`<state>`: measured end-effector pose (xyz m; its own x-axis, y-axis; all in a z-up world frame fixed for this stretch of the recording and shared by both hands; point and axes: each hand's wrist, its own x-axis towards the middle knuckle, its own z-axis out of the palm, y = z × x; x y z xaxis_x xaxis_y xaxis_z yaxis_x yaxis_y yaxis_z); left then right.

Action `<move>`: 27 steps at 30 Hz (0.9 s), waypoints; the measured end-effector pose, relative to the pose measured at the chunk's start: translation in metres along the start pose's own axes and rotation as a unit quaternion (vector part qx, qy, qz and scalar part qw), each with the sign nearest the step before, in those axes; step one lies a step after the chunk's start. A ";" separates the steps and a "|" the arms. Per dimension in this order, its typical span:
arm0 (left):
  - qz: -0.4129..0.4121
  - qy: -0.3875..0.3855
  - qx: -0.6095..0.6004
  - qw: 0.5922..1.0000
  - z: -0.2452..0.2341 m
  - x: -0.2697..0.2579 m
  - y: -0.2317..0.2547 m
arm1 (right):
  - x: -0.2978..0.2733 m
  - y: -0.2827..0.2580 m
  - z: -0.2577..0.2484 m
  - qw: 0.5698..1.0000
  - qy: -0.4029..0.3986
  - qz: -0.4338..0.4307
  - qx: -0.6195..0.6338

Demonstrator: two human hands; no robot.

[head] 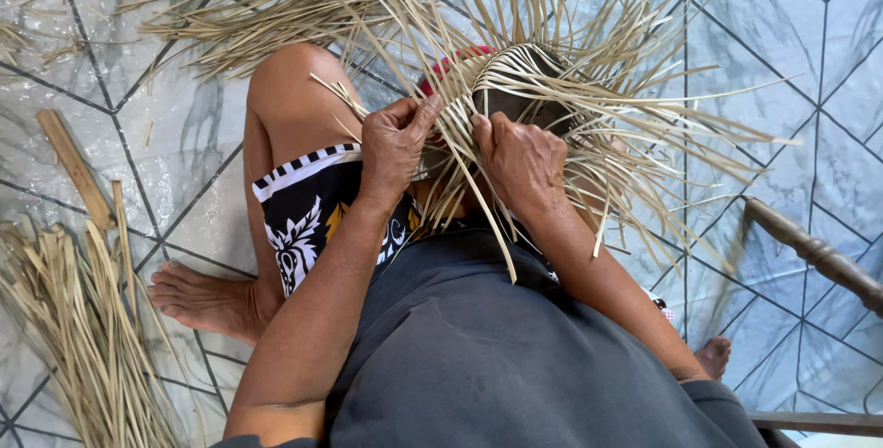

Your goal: The person weaves a hat by hand using dried palm fibers, interlacing the long strips around a circular base and pulling them tight to form the crown.

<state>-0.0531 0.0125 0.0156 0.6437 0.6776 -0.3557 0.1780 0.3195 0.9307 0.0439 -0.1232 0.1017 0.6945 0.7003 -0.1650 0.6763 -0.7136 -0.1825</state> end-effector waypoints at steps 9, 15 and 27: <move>-0.008 0.001 -0.004 1.000 0.000 -0.001 0.002 | 0.001 0.000 -0.003 1.000 -0.014 0.004 0.007; 0.001 0.005 -0.013 1.000 0.000 -0.001 -0.001 | 0.002 0.000 -0.004 0.998 -0.063 0.022 0.014; 0.018 -0.001 0.015 1.000 -0.001 -0.002 -0.004 | 0.001 -0.004 -0.016 0.996 -0.090 -0.003 0.011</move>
<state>-0.0560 0.0103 0.0124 0.6511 0.6870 -0.3226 0.1773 0.2756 0.9448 0.0456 -0.1200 0.1175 0.6334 0.6981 -0.3339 0.6740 -0.7097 -0.2051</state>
